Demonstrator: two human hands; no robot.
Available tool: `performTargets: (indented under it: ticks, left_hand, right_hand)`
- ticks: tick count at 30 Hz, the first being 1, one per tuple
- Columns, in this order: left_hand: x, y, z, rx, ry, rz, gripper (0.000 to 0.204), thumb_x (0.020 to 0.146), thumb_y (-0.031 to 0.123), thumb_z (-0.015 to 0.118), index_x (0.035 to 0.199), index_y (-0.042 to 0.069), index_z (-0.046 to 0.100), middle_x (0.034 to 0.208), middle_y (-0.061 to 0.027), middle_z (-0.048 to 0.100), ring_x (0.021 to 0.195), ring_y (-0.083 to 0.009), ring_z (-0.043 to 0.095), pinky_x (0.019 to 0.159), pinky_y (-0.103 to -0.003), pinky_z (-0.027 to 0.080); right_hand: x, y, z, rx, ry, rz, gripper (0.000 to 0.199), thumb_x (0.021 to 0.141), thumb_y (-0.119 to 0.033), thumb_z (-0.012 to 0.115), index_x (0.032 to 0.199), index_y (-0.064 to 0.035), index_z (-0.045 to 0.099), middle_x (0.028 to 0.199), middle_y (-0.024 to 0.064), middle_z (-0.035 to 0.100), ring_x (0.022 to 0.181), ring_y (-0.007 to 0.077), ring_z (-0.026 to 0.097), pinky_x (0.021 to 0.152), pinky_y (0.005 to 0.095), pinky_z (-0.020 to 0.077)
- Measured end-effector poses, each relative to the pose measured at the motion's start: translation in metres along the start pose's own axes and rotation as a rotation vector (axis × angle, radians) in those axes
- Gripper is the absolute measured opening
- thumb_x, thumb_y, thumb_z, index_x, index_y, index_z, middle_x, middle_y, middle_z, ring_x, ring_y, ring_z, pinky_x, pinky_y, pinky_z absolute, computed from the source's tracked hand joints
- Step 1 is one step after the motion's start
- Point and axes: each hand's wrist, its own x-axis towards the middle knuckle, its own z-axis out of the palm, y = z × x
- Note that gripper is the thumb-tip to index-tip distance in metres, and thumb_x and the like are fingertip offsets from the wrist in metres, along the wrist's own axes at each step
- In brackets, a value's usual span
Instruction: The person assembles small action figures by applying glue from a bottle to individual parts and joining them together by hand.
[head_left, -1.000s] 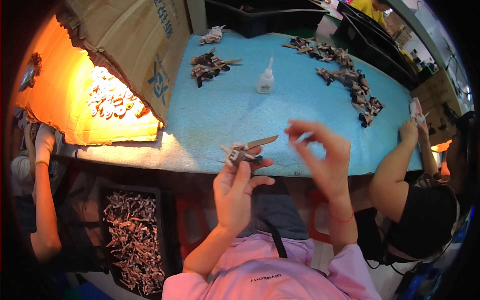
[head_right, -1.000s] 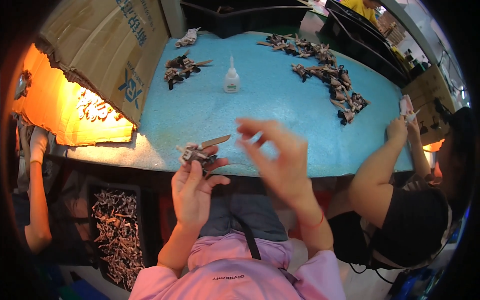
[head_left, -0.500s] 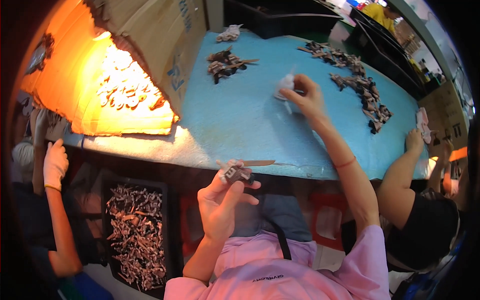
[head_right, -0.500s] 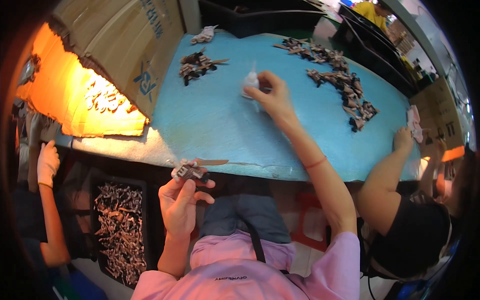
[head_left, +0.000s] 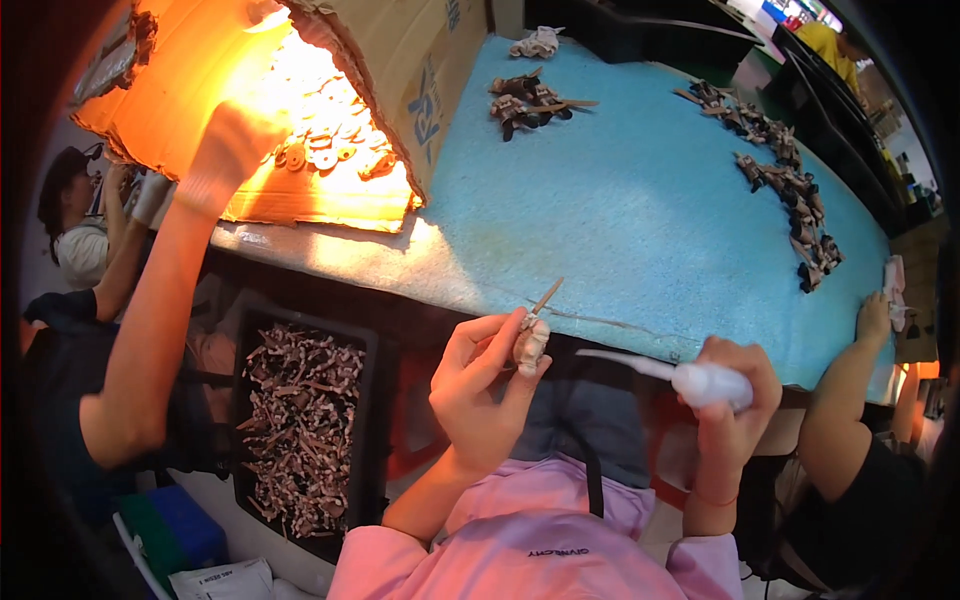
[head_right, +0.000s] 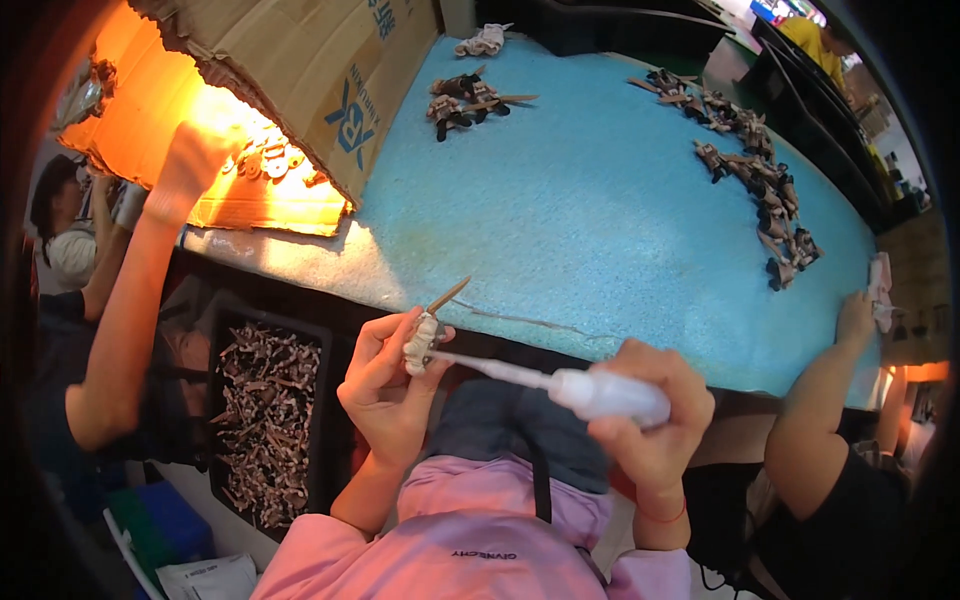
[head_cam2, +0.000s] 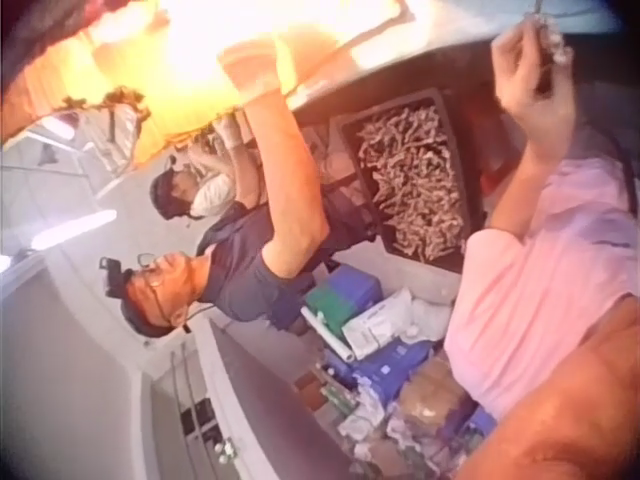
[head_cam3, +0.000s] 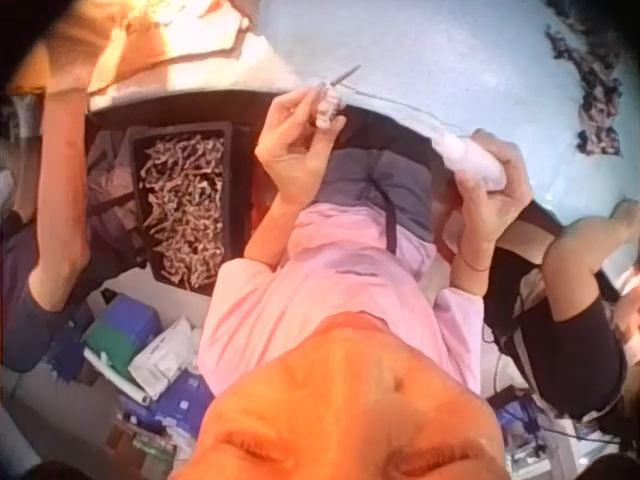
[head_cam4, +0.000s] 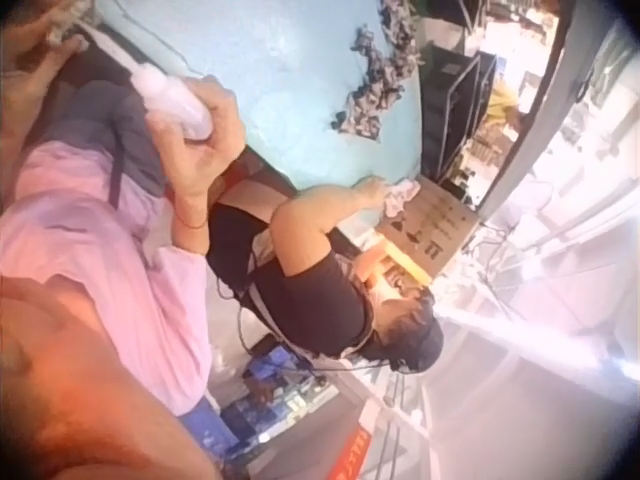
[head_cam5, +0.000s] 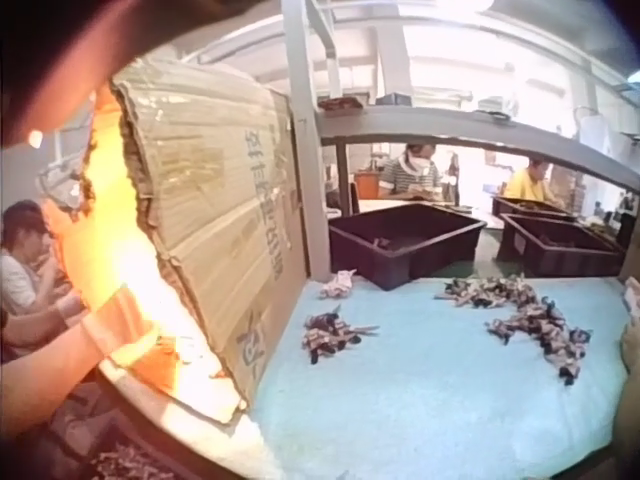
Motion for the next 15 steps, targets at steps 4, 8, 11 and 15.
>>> performTargets:
  ticks: [4,8,11,15]
  left_hand:
    - [0.001,0.001,0.000,0.113,0.004,0.179,0.038,0.072,-0.018,0.059,0.109,-0.009,0.056,0.103,-0.0144,0.052,0.082,-0.0173,0.061,0.068,-0.025,0.055]
    - [0.002,0.003,0.002,0.125,0.002,0.263,0.038,0.071,-0.021,0.055,0.108,-0.012,0.055,0.104,-0.0149,0.051,0.081,-0.0180,0.062,0.065,-0.024,0.056]
    - [0.002,0.004,-0.001,0.132,0.011,0.263,0.039,0.070,-0.023,0.054,0.108,-0.012,0.055,0.104,-0.0151,0.050,0.080,-0.0190,0.063,0.064,-0.025,0.056]
    - [0.002,0.007,0.000,0.146,0.028,0.259,0.041,0.069,-0.024,0.054,0.108,-0.012,0.055,0.103,-0.0147,0.050,0.079,-0.0198,0.063,0.064,-0.025,0.056]
  right_hand:
    - [-0.009,-0.011,0.005,-0.001,0.047,-0.158,0.038,0.061,-0.022,0.079,0.077,0.0035,0.056,0.063,0.0097,0.058,0.051,0.0154,0.051,0.047,0.0252,0.0367]
    - [-0.009,-0.015,0.012,-0.031,0.088,-0.257,0.035,0.058,-0.020,0.080,0.068,0.0026,0.056,0.053,0.0097,0.054,0.041,0.0191,0.049,0.039,0.0276,0.0340]
    - [-0.007,-0.018,0.009,-0.275,-0.080,-0.367,0.037,0.057,-0.022,0.081,0.069,0.0025,0.056,0.050,0.0076,0.049,0.038,0.0188,0.045,0.036,0.0266,0.0307]
    - [-0.006,-0.023,0.008,-0.371,-0.148,-0.367,0.037,0.056,-0.022,0.081,0.070,0.0026,0.056,0.049,0.0070,0.047,0.038,0.0192,0.044,0.036,0.0271,0.0307]
